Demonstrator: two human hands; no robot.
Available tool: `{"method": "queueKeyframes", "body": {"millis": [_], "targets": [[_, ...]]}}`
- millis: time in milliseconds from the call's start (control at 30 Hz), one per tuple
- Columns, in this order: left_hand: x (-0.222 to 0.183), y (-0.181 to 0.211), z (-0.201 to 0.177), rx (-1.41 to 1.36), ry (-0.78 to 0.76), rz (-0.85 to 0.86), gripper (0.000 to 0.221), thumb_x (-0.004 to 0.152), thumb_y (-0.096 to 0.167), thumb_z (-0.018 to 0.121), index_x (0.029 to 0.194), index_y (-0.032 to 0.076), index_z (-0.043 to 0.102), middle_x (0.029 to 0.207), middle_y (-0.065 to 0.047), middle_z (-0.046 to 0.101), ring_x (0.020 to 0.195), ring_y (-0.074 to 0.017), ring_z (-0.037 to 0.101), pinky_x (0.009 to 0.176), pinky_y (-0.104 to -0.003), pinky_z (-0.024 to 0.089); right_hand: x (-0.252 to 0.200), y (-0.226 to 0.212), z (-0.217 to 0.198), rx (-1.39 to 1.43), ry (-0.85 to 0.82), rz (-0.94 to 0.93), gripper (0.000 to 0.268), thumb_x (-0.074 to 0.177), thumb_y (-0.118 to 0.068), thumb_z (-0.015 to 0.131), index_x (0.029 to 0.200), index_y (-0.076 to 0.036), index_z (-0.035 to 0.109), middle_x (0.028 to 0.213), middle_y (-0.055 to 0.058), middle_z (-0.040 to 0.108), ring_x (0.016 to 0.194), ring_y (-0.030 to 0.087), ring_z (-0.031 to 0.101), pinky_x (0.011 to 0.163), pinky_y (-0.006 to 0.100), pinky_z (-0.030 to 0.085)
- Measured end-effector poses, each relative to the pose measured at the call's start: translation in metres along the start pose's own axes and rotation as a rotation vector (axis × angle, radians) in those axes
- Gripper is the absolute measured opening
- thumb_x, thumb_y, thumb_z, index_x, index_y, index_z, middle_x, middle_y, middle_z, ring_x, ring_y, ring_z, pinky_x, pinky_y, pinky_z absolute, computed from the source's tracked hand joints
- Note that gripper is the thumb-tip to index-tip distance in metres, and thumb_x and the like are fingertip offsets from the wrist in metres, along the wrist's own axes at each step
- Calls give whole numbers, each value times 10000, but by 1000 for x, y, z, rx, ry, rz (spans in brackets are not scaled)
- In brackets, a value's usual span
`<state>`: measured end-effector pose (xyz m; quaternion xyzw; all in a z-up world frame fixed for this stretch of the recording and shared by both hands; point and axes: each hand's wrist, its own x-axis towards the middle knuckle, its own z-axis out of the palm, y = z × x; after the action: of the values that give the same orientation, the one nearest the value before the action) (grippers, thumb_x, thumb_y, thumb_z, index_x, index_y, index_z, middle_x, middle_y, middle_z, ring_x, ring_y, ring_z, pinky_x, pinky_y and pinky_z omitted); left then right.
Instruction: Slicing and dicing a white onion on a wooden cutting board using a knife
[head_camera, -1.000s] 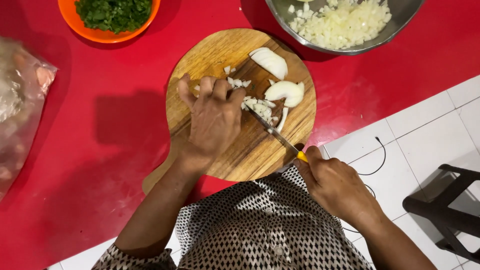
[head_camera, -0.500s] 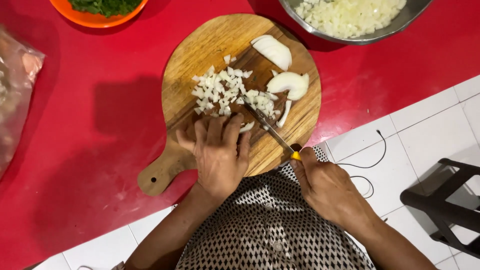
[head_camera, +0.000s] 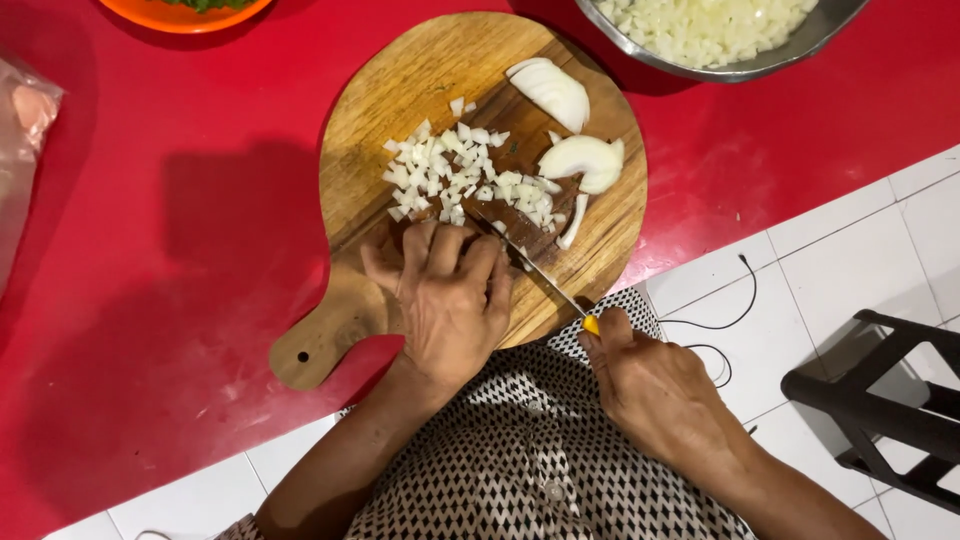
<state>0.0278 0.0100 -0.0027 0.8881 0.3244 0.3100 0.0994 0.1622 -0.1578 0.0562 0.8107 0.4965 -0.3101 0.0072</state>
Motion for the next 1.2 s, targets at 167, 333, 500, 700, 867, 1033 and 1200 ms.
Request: {"method": "queueKeyframes", "body": {"millis": [167, 333, 500, 700, 867, 1033, 1200], "targets": [[3, -1, -2, -84, -27, 48, 175, 891, 315, 604, 920, 167, 693, 968, 49, 627, 1141, -245, 510, 1003, -553, 184, 16, -4, 6, -53, 18, -114, 225, 1126, -253, 361, 1065, -58, 454, 604, -30, 434, 287, 160, 453, 231, 331, 391], [-1, -1, -11, -29, 5, 26, 195, 899, 311, 713, 1027, 167, 741, 996, 14, 657, 1126, -266, 541, 1042, -529, 166, 18, -22, -27, 177, -119, 99, 304, 1095, -350, 361, 1156, -69, 460, 493, 24, 540, 364, 234, 554, 375, 399, 477], [-8, -8, -8, -8, 42, -8, 168, 880, 302, 719, 985, 182, 773, 923, -9, 592, 1016, -297, 548, 1007, -555, 215, 8, -10, -10, 135, -69, 46, 273, 1100, -318, 350, 1139, -73, 466, 448, -58, 469, 280, 159, 429, 256, 351, 376], [-4, -8, -7, -38, -24, 10, 178, 777, 266, 723, 910, 151, 692, 914, -20, 568, 1073, -309, 521, 991, -552, 237, 14, -16, 0, 19, -82, 34, 258, 1102, -365, 348, 1084, -119, 422, 458, -54, 517, 351, 253, 556, 375, 418, 480], [2, 0, -12, -155, 85, -17, 52, 864, 62, 704, 838, 106, 695, 816, -27, 530, 955, -275, 538, 893, -574, 251, 16, -36, -29, 205, -93, 113, 320, 1071, -278, 388, 1248, -50, 526, 539, 103, 651, 418, 256, 672, 599, 374, 631], [-2, -2, -6, -133, 71, -9, 64, 848, 50, 717, 824, 100, 686, 810, -27, 518, 971, -271, 518, 894, -595, 233, 7, -35, -22, 213, -103, 126, 301, 1072, -252, 398, 1253, -48, 525, 539, 108, 643, 421, 261, 669, 555, 365, 621], [1, 1, -12, -141, 68, -11, 78, 866, 35, 706, 817, 89, 678, 811, -37, 522, 965, -273, 515, 882, -573, 233, 6, -36, -13, 160, -123, 135, 325, 1070, -297, 409, 1270, -63, 510, 528, 64, 620, 407, 239, 641, 536, 355, 623]]}}
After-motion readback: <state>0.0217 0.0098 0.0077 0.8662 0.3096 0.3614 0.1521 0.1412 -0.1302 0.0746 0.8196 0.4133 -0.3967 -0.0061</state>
